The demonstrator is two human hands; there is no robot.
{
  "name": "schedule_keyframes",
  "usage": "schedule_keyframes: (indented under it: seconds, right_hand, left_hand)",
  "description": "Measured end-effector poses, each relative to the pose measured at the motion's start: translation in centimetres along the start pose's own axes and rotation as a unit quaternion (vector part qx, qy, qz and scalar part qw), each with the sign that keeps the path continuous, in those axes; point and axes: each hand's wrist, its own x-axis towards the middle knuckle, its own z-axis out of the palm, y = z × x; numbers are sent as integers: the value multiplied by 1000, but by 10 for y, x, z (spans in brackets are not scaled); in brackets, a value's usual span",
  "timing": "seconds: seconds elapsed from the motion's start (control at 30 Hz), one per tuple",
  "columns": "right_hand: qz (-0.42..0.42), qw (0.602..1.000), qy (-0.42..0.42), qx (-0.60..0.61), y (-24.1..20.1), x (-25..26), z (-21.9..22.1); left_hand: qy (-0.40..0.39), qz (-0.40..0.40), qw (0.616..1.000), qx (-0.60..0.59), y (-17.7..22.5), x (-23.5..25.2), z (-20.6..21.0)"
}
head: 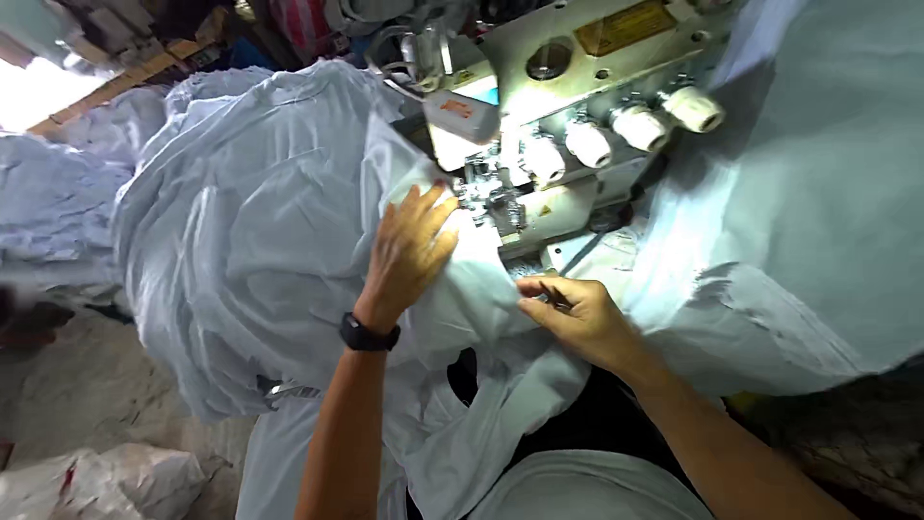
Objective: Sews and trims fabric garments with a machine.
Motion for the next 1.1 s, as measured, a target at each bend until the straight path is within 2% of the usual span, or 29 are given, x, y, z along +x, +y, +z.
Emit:
schedule_keyframes:
  seconds: [0.03,0.1,0.13,0.2,0.3,0.4,0.53,0.6,0.67,0.83,0.93,1.0,1.03,1.07,1.1]
  right_hand:
    - [-43,998,-31,-23,-5,-6,-12]
    - [-114,988,-79,-65,-21,-16,-46]
    - [-129,984,-87,-88,-29,-22,-66]
    - [-126,978,-50,-160,-46,-36,-108]
    - [-68,952,57,-293,-65,-61,-165]
    - [-6,908,165,-386,-60,-74,-193]
    - [73,916,205,-337,-12,-65,-202]
    - [150,919,217,-293,-13,-56,-204]
    - [189,923,217,-257,-20,-52,-206]
    - [185,934,223,-211,-31,-57,-203]
    - [178,941,223,-182,-27,-57,-206]
    - [151,969,169,-101,-23,-62,-221]
    - [132,982,112,-74,-20,-64,-235]
    - [119,987,69,-83,-21,-65,-249]
    - [112,979,72,-153,-28,-63,-258]
  left_hand:
    - [7,-5,1000,-12,-1,-1,2]
    - [72,5,997,-37,6,0,12]
    - [108,17,992,-56,14,-1,16]
    - [146,39,984,-93,39,-6,20]
    - [78,94,980,-158,91,-2,27]
    - [-1,189,958,-215,145,22,47]
    - [-81,309,920,-227,200,65,75]
    - [-132,331,916,-185,224,85,84]
    - [-189,330,917,-119,242,97,90]
    - [-288,321,902,11,265,108,90]
    - [-373,296,880,3,269,112,82]
    - [-433,261,862,-35,266,123,76]
    - [-421,250,869,-67,262,128,73]
    - [-364,246,893,-100,256,132,71]
    - [-261,242,924,-139,251,133,69]
